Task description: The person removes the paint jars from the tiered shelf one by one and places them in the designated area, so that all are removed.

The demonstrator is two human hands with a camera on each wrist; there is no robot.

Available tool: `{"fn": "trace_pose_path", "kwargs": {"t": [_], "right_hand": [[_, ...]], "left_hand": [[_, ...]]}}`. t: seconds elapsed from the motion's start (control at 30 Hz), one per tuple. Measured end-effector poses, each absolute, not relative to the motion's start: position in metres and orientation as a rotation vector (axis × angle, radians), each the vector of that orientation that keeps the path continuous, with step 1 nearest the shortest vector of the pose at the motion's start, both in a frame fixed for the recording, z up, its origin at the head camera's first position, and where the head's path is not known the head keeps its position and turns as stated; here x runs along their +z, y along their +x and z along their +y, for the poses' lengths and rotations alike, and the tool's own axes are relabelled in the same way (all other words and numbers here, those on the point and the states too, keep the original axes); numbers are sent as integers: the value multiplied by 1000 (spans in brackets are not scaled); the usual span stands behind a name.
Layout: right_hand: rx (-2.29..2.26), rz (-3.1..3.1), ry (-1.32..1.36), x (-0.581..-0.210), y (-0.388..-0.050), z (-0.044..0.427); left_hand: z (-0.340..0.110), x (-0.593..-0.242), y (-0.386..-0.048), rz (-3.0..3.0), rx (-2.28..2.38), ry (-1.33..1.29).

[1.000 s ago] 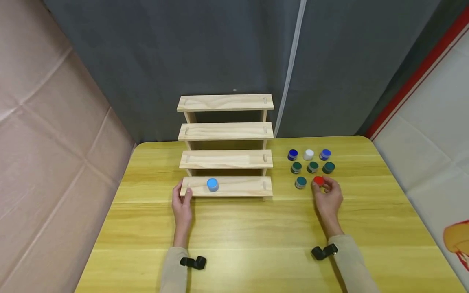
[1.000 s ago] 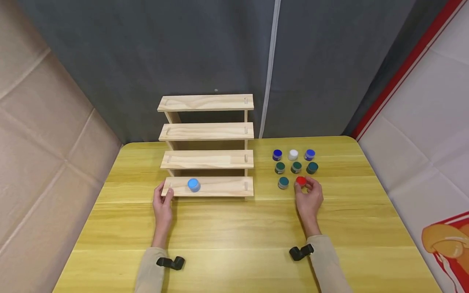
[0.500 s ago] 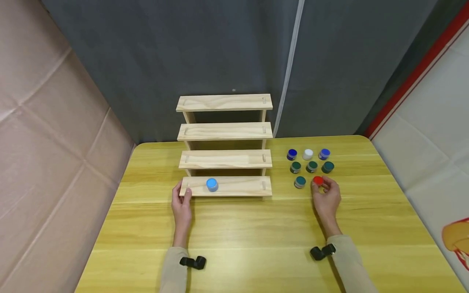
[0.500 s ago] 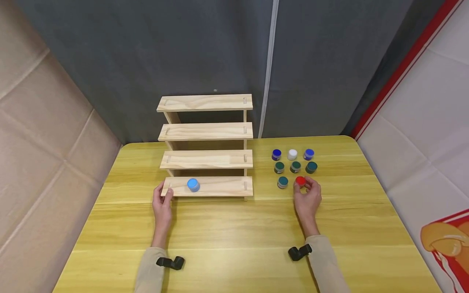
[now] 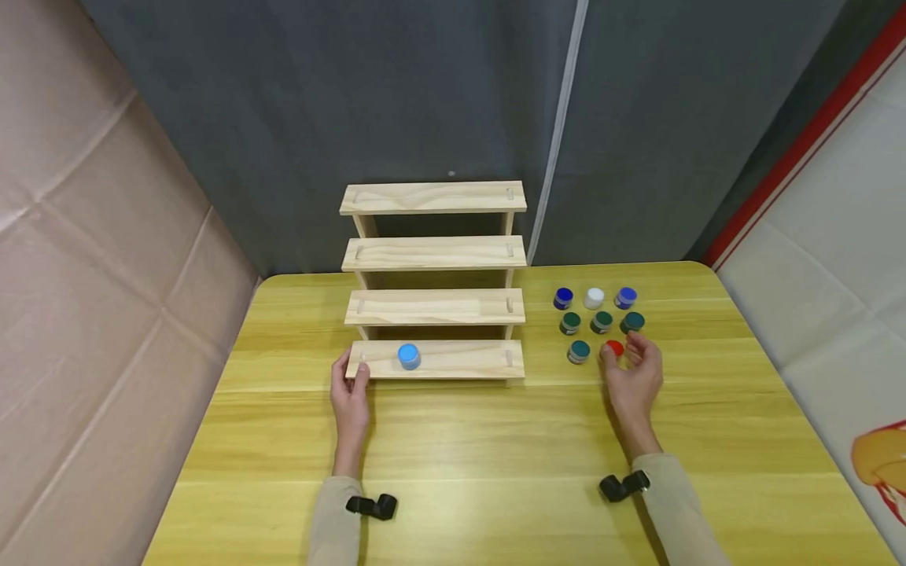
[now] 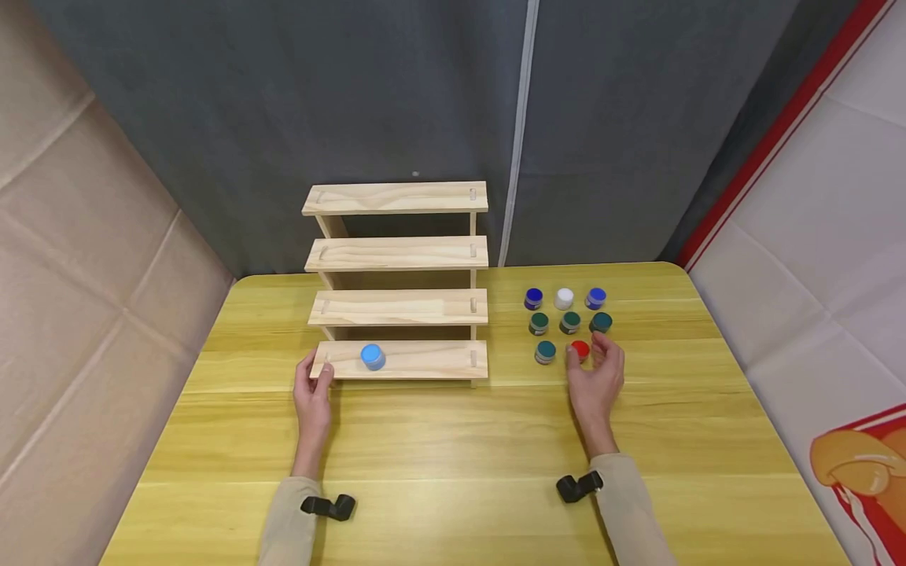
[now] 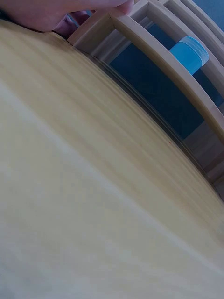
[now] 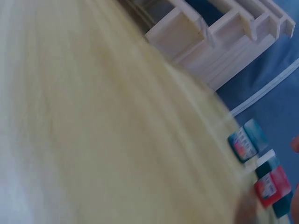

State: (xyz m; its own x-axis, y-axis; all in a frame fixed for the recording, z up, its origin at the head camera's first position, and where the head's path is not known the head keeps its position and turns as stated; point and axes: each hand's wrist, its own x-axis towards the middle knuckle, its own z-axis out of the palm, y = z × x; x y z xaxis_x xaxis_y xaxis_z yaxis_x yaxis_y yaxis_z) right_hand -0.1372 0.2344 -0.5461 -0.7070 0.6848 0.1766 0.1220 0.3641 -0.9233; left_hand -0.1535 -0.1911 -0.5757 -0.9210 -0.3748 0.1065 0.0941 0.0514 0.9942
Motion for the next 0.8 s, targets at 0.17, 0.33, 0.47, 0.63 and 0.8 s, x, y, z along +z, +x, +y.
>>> {"fn": "trace_pose_path", "kwargs": {"t": [0.17,0.33,0.47,0.63,0.8], "right_hand": [[1378,-2025,-654,-532,-138,227],[1514,-1969,-620,-511,-137,214],[1600,-1941,-552,-494,-136,198],[1651,-1911,-404,-467,-130,172],[1619,-1913,-259,-451,-125,148]], "left_hand": [[-192,-576,-153,-2006,-1930,279],[-188,-552,-143,-2027,-1939,265],[-186,-541,-140,-2026,-1947,257],[-185,-541,-140,-2007,-1962,247],[-185,-542,-140,-1994,-1976,243]]}}
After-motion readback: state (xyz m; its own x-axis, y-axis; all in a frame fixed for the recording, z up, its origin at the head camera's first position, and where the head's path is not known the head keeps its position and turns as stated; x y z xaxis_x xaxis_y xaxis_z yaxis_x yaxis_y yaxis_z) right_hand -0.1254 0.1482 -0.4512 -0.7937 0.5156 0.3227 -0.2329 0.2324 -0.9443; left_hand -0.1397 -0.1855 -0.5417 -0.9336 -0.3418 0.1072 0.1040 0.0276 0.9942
